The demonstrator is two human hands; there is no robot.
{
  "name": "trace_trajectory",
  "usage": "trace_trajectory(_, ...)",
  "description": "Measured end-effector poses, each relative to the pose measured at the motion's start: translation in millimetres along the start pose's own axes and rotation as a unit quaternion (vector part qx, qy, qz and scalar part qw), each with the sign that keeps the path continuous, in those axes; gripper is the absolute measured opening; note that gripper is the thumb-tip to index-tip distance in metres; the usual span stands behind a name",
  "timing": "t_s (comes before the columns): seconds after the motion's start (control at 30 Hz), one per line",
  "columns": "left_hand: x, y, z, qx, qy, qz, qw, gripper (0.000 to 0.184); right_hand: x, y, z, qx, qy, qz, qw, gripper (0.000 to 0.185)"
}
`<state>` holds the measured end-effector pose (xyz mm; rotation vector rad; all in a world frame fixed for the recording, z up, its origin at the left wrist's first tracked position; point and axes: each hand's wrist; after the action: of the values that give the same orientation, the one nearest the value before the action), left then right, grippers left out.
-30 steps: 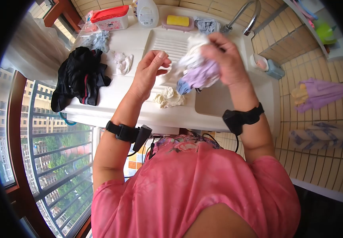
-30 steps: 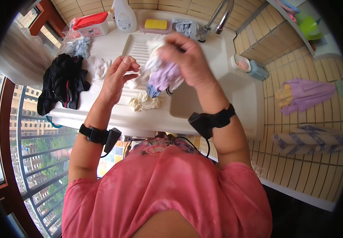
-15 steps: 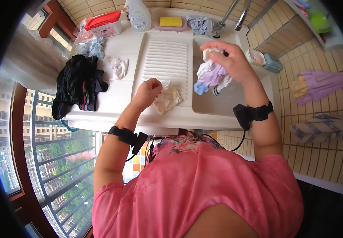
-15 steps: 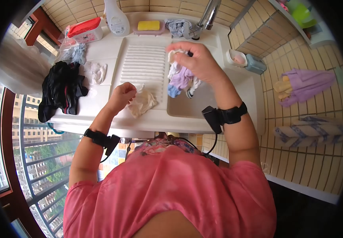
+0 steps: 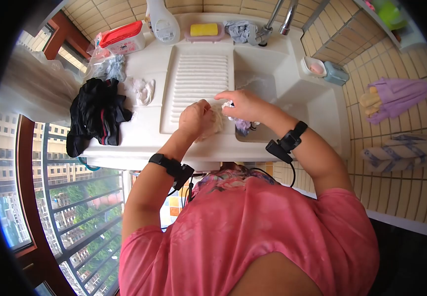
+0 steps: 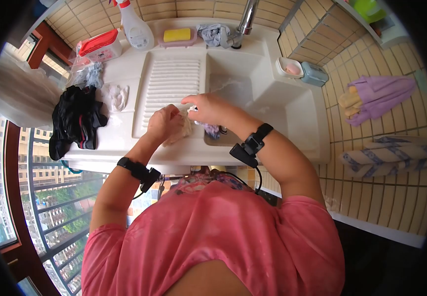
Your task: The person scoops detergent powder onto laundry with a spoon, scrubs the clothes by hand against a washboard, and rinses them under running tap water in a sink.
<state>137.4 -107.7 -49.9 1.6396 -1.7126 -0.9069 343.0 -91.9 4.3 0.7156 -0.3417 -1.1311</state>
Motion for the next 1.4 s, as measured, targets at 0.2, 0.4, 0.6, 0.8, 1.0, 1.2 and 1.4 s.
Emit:
trace_trajectory(0.2, -25.8, 7.0, -30.8, 0.396, 0.002, 0.002, 0.918, 0.038, -4.9, 14.0, -16.2, -0.046, -0.014, -0.036, 0.998, 0.029)
trace_trajectory(0.4, -48.4, -1.6, -72.4, 0.357, -0.02, 0.152, 0.922, 0.057, -7.1, 119.5, 17.2, -0.249, -0.002, -0.158, 0.956, 0.023)
trace_trajectory(0.6, -82.7, -94.3, -97.4, 0.288, 0.042, 0.057, 0.955, 0.053, -5.5, 113.7, -78.1, -0.333, -0.08, -0.213, 0.915, 0.026)
trace_trajectory(0.8, -95.7, -202.4, -88.6, 0.036, 0.034, 0.191, 0.98, 0.09, 32.0, 46.1, -266.2, -0.279, -0.315, -0.126, 0.898, 0.024)
trace_trajectory(1.0, -77.4, -274.6, -71.4, -0.189, -0.03, 0.314, 0.93, 0.097, 62.8, -10.1, -338.3, 0.177, 0.097, -0.01, 0.979, 0.022)
trace_trajectory(1.2, -99.7, -308.9, -57.2, 0.0, 0.143, 0.246, 0.959, 0.06, 29.0, 19.0, -303.6, 0.044, -0.127, -0.066, 0.989, 0.019)
trace_trajectory(1.4, -133.6, -232.6, -108.2, 0.524, 0.405, 0.311, 0.682, 0.067, -16.8, 103.4, -164.4, -0.336, -0.158, -0.158, 0.915, 0.02)
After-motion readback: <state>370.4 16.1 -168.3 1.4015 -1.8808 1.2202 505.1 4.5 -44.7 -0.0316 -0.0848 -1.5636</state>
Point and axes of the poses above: each hand's wrist, its own x-axis away from the middle knuckle, its own y-axis out of the back of the hand, z = x × y, and after that the axes turned 11 degrees about -z, right-handed
